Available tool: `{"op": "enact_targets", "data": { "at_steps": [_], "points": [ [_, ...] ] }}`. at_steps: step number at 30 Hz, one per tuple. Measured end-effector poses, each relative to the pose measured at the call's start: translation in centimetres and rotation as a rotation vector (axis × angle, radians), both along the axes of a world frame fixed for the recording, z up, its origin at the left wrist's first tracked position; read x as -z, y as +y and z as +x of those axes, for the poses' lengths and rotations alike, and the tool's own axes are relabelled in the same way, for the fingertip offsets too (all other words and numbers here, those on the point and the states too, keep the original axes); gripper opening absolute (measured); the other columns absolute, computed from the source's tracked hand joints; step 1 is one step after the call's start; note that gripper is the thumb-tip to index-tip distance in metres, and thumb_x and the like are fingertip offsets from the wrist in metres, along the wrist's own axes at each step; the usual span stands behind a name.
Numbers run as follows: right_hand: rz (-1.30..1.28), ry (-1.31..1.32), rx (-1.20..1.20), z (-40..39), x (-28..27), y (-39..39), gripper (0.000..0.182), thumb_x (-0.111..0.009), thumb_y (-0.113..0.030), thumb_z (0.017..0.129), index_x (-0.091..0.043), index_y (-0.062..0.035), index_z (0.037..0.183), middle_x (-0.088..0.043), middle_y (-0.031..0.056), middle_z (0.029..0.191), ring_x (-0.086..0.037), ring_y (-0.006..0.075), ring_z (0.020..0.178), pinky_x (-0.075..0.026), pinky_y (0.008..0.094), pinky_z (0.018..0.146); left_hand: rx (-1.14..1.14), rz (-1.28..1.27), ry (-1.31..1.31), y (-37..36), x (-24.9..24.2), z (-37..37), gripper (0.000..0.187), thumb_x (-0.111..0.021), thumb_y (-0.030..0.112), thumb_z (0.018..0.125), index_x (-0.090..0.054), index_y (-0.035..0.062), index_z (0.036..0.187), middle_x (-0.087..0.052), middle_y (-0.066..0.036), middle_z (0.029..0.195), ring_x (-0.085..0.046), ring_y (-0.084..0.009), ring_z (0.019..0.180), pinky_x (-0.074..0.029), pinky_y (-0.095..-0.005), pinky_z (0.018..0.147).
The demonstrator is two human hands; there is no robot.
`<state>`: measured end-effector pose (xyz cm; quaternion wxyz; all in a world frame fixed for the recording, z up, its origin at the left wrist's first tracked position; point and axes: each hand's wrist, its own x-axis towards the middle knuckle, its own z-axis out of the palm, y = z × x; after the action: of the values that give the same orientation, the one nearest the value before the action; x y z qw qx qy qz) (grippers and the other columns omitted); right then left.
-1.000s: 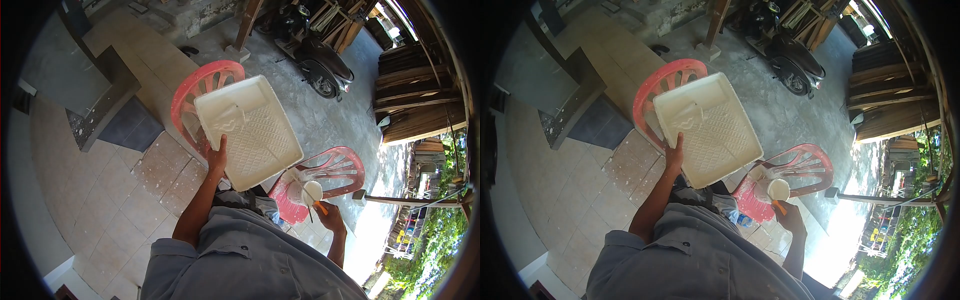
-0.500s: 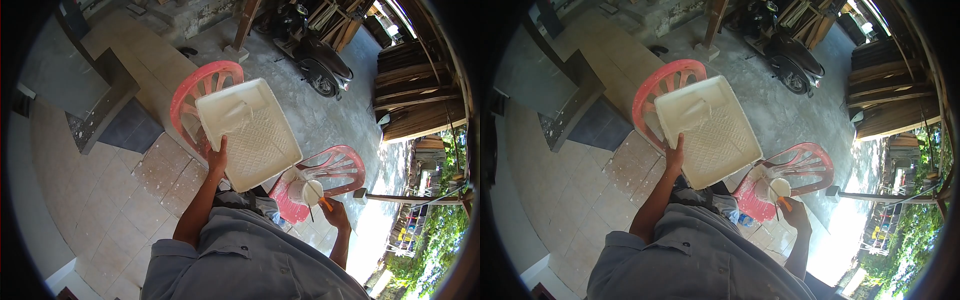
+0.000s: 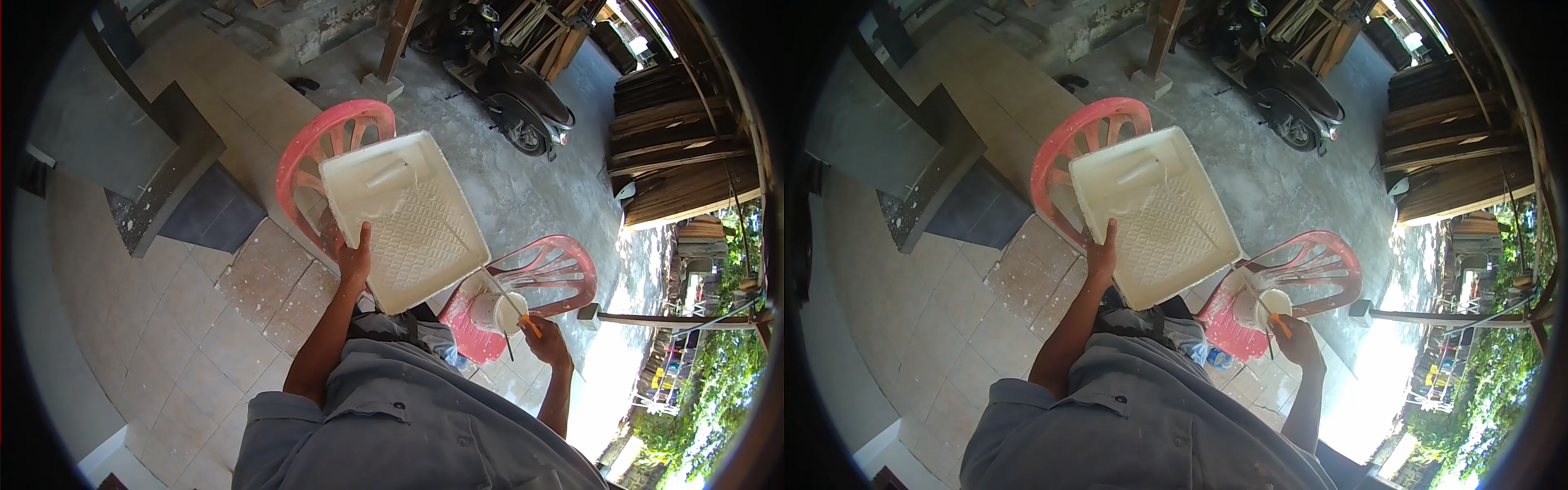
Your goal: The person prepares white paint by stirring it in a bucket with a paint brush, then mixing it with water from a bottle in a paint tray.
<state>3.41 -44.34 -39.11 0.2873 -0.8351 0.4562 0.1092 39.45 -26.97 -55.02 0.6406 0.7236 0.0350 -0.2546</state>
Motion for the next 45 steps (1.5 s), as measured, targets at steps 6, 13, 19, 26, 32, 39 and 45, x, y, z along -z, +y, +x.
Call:
{"op": "enact_targets", "data": {
  "at_steps": [6, 13, 19, 26, 32, 39, 45],
  "points": [
    [0.081, 0.117, 0.025, 1.3, -0.4, 1.1, 0.037, -0.06, -0.035, 0.095, -0.068, -0.0044, 0.114, -0.07, 0.0205, 0.087, -0.069, 0.0343, 0.079, -0.051, 0.039, 0.073, -0.037, 0.014, -0.021, 0.1, 0.9, -0.1, 0.077, -0.065, 0.055, 0.088, -0.049, -0.0041, 0.134, -0.055, -0.019, 0.133, -0.054, -0.0309, 0.119, -0.041, -0.0381, 0.099],
    [0.041, 0.047, -0.006, 1.7, -0.3, 1.2, 0.034, -0.062, -0.032, 0.094, -0.068, -0.0053, 0.114, -0.07, 0.0216, 0.092, -0.069, 0.0358, 0.085, -0.051, 0.0393, 0.078, 0.067, -0.013, 0.086, 0.3, 0.3, 0.3, 0.081, -0.064, 0.056, 0.088, -0.044, -0.0054, 0.137, -0.052, -0.02, 0.135, -0.052, -0.0311, 0.121, -0.041, -0.0385, 0.1],
    [0.096, 0.062, 0.004, 0.1, -0.3, 0.9, 0.033, -0.062, -0.03, 0.094, -0.067, -0.0057, 0.115, -0.07, 0.0212, 0.094, -0.069, 0.0347, 0.086, -0.052, 0.0376, 0.079, -0.026, -0.057, 0.018, 0.3, 3.4, 0.5, 0.085, -0.067, 0.047, 0.089, -0.029, -0.0044, 0.145, -0.048, -0.021, 0.139, -0.049, -0.0298, 0.125, -0.039, -0.0367, 0.103],
    [0.18, 0.147, 0.143, 2.7, -0.5, 1.5, 0.032, -0.062, -0.03, 0.094, -0.068, -0.0052, 0.114, -0.069, 0.0184, 0.081, -0.067, 0.0289, 0.073, -0.05, 0.0375, 0.071, 0.019, -0.047, -0.061, 0.4, 3.8, 0.3, 0.099, -0.063, 0.064, 0.084, -0.031, -0.0067, 0.145, -0.042, -0.024, 0.144, -0.046, -0.0345, 0.129, -0.038, -0.0387, 0.104],
    [0.144, 0.086, 0.066, -0.4, 0.7, 0.4, 0.032, -0.061, -0.03, 0.094, -0.068, -0.0064, 0.115, -0.071, 0.0201, 0.086, -0.07, 0.0295, 0.08, -0.052, 0.0373, 0.076, -0.013, -0.042, 0.028, 0.7, 4.9, 0.4, 0.091, -0.064, 0.057, 0.086, -0.032, -0.0053, 0.144, -0.047, -0.021, 0.14, -0.049, -0.0312, 0.125, -0.04, -0.0375, 0.102],
    [0.155, 0.085, 0.088, 1.5, 0.0, 0.7, 0.033, -0.062, -0.03, 0.094, -0.068, -0.0061, 0.114, -0.07, 0.0171, 0.08, -0.067, 0.0303, 0.073, -0.051, 0.0387, 0.072, 0.01, -0.041, 0.056, 0.9, 7.1, 0.8, 0.092, -0.066, 0.048, 0.089, -0.019, -0.0019, 0.15, -0.036, -0.021, 0.149, -0.041, -0.0305, 0.133, -0.034, -0.0384, 0.109],
    [0.087, 0.032, -0.002, -0.8, -0.5, 0.2, 0.033, -0.061, -0.031, 0.094, -0.068, -0.0067, 0.115, -0.069, 0.0156, 0.076, -0.065, 0.0226, 0.064, -0.05, 0.0363, 0.066, 0.017, -0.053, 0.111, 2.1, 1.9, 1.0, 0.085, -0.062, 0.054, 0.09, -0.036, -0.0072, 0.142, -0.046, -0.021, 0.142, -0.047, -0.0301, 0.129, -0.037, -0.0377, 0.106]
  ]
}}
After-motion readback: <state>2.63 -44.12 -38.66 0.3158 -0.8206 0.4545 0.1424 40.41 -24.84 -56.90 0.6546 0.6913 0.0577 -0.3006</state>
